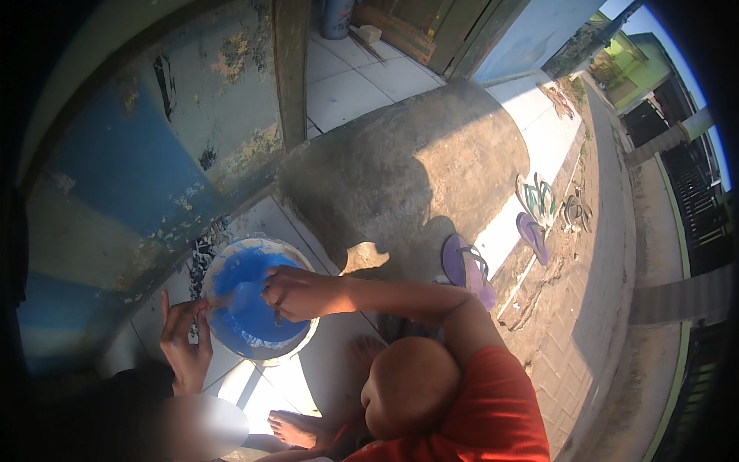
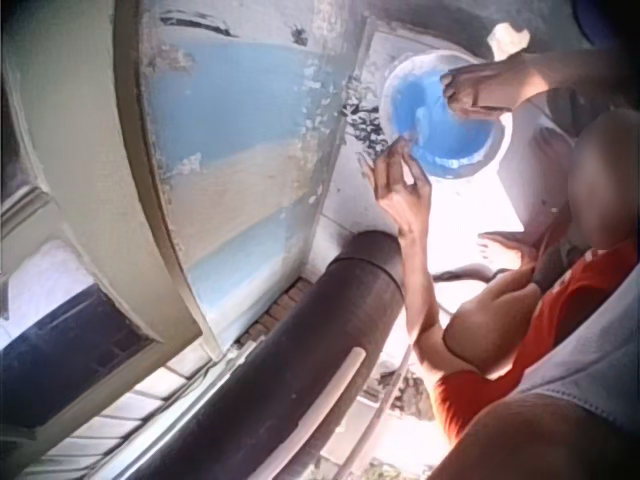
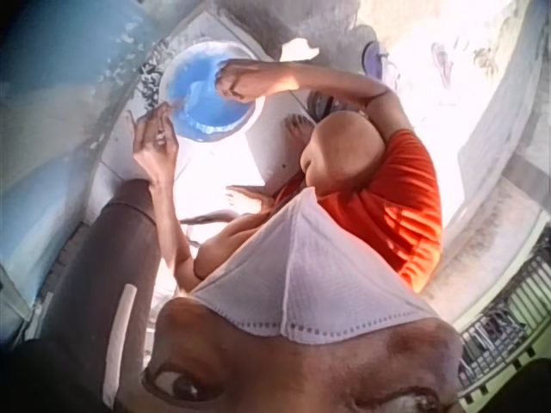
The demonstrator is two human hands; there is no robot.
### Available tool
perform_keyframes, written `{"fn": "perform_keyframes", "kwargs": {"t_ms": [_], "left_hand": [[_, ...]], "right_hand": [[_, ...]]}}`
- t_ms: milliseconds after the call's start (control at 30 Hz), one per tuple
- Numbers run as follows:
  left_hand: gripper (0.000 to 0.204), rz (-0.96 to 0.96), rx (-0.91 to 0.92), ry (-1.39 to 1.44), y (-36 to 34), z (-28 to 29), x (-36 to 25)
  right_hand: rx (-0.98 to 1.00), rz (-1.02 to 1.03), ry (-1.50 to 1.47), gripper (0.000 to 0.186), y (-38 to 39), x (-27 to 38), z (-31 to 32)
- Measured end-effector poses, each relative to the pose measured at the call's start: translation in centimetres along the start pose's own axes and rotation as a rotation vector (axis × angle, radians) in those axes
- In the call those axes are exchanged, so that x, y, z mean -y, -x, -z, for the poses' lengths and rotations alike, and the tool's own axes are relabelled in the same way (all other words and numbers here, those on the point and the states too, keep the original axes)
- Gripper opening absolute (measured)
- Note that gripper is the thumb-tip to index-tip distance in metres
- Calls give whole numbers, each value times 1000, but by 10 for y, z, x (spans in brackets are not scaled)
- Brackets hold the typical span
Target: The person mixes blue paint in a bucket using a brush and then applies the paint to an outdoor wall with a smaller brush.
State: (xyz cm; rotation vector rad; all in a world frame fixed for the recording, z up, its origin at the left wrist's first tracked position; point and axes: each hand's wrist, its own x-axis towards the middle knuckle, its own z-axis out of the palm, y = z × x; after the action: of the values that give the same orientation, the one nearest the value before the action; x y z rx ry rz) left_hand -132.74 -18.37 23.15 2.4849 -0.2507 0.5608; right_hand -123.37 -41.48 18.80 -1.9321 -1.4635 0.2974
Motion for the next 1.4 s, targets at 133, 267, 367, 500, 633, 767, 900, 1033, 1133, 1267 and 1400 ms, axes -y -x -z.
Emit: {"fn": "perform_keyframes", "kwargs": {"t_ms": [133, 267, 367, 500, 633, 767, 900, 1033, 1133, 1267, 1400], "left_hand": [[14, 8, 7, -24, 4, 6, 5], [15, 0, 29, -18, 1, 4, 4], [15, -1, 30, -26, 0, 2, 4], [15, 2, 2, -45, 0, 5, 1], [15, 3, 0, -45, -1, 5, 2], [16, 1, -4, -12, -2, 0, 0], [17, 24, -33, 36, -4, -1, 1], [14, 29, -52, 36, -7, 5, 3], [14, 18, -54, 82, -9, 3, 5], [13, 21, -22, 88, -15, 1, 2], [16, 19, -15, 107, -18, 4, -3]], "right_hand": [[230, -61, 153, 9, 14, 6, -3], [163, 63, -220, 12, 8, 2, -37], [47, 122, -386, 8, -6, 6, -31], [55, 142, 225, 8, 4, 0, -4], [203, 26, 189, 14, 18, 2, -23], [173, -20, -384, 15, 9, 11, -30], [-18, 150, -211, 16, 5, -7, -27], [93, -52, 75, 15, 18, -5, -14], [375, -263, -297, 18, 18, 18, -8], [157, -135, -271, 13, 13, 3, -41], [3, -21, 10, 13, 21, -6, -28]]}}
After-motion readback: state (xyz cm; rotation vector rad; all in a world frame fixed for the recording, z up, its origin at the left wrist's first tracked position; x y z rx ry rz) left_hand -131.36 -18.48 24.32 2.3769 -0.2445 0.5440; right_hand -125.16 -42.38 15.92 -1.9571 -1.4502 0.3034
